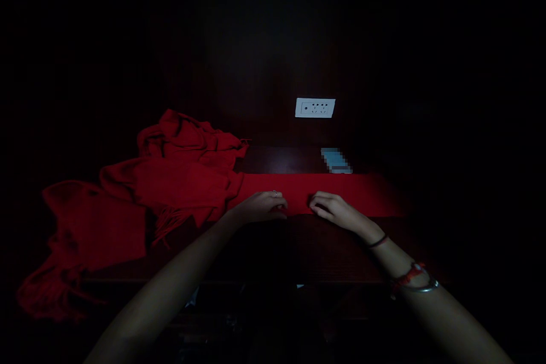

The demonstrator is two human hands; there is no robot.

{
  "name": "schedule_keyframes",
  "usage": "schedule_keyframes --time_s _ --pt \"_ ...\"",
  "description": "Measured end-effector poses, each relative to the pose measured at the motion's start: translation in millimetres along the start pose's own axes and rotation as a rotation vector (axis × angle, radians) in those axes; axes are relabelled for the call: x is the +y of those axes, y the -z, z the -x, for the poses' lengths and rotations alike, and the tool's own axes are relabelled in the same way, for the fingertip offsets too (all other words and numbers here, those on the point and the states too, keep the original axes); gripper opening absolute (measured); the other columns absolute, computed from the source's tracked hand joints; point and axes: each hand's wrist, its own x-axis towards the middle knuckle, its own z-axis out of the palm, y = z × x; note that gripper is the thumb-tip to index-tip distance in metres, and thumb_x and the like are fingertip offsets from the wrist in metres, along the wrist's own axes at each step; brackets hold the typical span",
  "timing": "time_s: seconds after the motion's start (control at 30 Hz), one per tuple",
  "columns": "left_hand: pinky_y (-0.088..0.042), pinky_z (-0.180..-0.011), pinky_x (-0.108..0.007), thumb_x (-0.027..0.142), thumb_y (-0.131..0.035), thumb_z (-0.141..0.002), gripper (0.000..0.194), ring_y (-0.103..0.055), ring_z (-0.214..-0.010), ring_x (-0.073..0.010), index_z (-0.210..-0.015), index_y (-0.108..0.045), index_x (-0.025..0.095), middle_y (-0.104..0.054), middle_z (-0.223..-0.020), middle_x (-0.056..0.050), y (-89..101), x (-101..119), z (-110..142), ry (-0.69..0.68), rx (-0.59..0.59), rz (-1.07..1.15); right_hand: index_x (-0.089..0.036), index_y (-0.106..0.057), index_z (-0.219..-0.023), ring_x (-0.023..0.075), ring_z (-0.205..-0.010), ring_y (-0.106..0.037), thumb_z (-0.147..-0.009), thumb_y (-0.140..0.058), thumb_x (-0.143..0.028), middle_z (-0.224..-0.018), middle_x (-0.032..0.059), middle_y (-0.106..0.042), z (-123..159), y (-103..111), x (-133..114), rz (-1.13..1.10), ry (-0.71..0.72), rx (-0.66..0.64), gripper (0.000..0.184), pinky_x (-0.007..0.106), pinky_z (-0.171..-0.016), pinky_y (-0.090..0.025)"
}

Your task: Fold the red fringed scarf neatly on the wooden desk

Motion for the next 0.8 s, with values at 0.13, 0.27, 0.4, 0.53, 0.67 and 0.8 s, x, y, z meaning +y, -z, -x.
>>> schedule_keyframes --time_s 0.13,0.27,0.4,0.53,0.67,0.8 --pt "-0.036 -0.069 -0.021 0.029 -0.037 -0.086 0.021 -0.050 -0.077 -0.0122 -0.086 -0.055 0.018 -0.055 -0.085 -0.002 3.0 2.8 0.3 0.006 0.008 -0.017 -0.017 -0.056 -0.081 0.0132 -0.076 -0.050 -0.086 -0.034 -0.029 -0.080 0.0049 -0.054 0.7 0.7 1.9 -0.008 0.004 -0.015 0.025 0.025 -0.072 -0.040" --pt "-0.036 -0.071 -0.021 0.027 -0.034 -0.087 0.024 -0.050 -0.077 -0.0123 -0.084 -0.056 0.018 -0.056 -0.083 -0.002 6.8 6.8 -0.7 0.014 0.019 -0.026 -0.017 -0.057 -0.088 0.0156 -0.082 -0.050 -0.082 -0.043 -0.031 -0.087 0.0058 -0.055 2.3 -2.0 6.3 0.038 0.011 -0.060 0.021 0.028 -0.077 -0.039" --pt "-0.036 -0.072 -0.022 0.026 -0.032 -0.088 0.025 -0.049 -0.077 -0.0123 -0.085 -0.055 0.017 -0.055 -0.083 -0.003 10.5 10.1 -0.8 0.036 0.072 -0.015 -0.017 -0.059 -0.085 0.0151 -0.081 -0.051 -0.084 -0.039 -0.029 -0.084 0.0055 -0.057 2.8 -1.8 5.9 0.074 0.029 -0.075 0.024 0.027 -0.077 -0.039" --pt "-0.036 -0.072 -0.022 0.027 -0.034 -0.087 0.024 -0.049 -0.076 -0.0123 -0.083 -0.055 0.017 -0.054 -0.082 -0.002 8.9 9.8 0.2 0.002 0.042 0.008 -0.016 -0.060 -0.083 0.0138 -0.076 -0.052 -0.085 -0.036 -0.028 -0.082 0.0056 -0.057 3.3 1.5 3.5 0.066 0.007 -0.030 0.027 0.026 -0.073 -0.040" --pt "-0.036 -0.068 -0.021 0.034 -0.048 -0.079 0.018 -0.048 -0.075 -0.0125 -0.085 -0.054 0.018 -0.052 -0.082 -0.001 5.8 8.3 1.0 -0.014 -0.038 0.036 -0.017 -0.060 -0.077 0.0132 -0.073 -0.052 -0.082 -0.041 -0.026 -0.077 0.0042 -0.057 4.2 2.2 4.4 0.016 0.028 -0.092 0.022 0.025 -0.069 -0.040" --pt "-0.036 -0.067 -0.021 0.024 -0.048 -0.077 0.009 -0.047 -0.071 -0.0113 -0.082 -0.053 0.018 -0.051 -0.077 0.001 5.7 8.1 1.2 -0.018 -0.057 0.063 -0.017 -0.061 -0.075 0.0135 -0.072 -0.052 -0.080 -0.044 -0.024 -0.076 0.0042 -0.057 4.5 0.6 6.1 0.020 0.031 -0.106 0.019 0.025 -0.069 -0.040"
